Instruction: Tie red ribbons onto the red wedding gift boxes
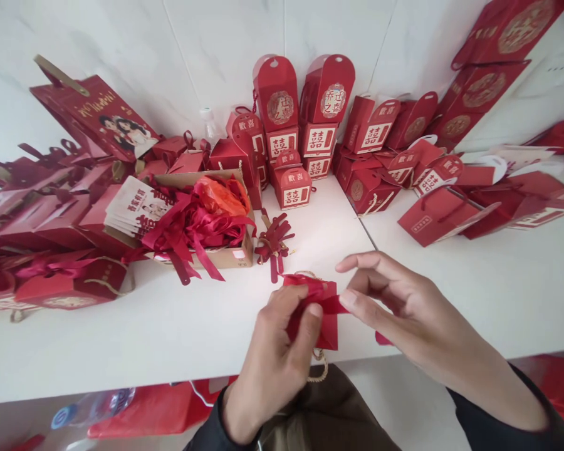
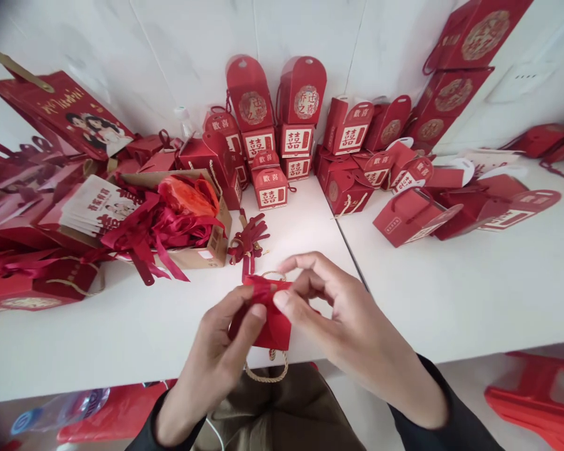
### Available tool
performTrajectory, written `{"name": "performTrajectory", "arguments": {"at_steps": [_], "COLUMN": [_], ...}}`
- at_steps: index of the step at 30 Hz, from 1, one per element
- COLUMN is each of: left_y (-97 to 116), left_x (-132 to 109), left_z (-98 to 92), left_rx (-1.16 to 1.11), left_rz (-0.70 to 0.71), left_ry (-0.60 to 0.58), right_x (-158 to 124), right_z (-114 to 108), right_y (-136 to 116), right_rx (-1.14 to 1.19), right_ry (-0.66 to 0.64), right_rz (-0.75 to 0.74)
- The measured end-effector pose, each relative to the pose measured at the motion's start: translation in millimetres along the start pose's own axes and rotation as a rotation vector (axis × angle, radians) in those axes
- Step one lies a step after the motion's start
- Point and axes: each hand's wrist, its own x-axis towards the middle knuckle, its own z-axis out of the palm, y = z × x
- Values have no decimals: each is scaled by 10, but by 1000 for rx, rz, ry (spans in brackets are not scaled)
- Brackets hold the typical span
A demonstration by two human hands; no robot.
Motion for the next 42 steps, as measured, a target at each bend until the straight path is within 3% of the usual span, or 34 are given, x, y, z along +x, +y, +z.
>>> {"name": "performTrajectory", "arguments": {"at_steps": [3,7,11,14,19,22,25,28,31,35,39,42], "left_y": [3,-64,-84,-71,-44,-20,-10,-37,-124,-289,-357,-327], "left_x": [14,31,49,57,67,86,110,121,121,109,87,83], "left_z": [45,27,-34,-48,-51,-76,-94,-93,-82,-46,-10,-11], "left_rx": [70,-132,-228,-237,-230,-262,-241,-199,47,393,395,341], "left_rz": [57,-89,-131,-137,-159,-158,-98,0,237,541,512,444], "left_ry": [-45,46,20,13,6,-47,-75,-23,77,182,300,317], "right_x": [88,207,313,312,131,30,22,88,171,256,272,242], "right_z": [79,93,29,-22,-180,-271,-260,-153,-30,65,73,43], "right_y": [-227,-276,-26,81,-88,-167,-121,-13,89,173,175,140], "right_rx": [54,60,-233,-393,-347,-278,-257,-270,-240,-151,-117,-152], "right_ry": [-136,-143,-255,-159,-16,-85,-105,-71,-190,-246,-270,-221], "right_rz": [-173,-358,-320,-320,-221,-103,-39,-75,-58,-21,22,15]}}
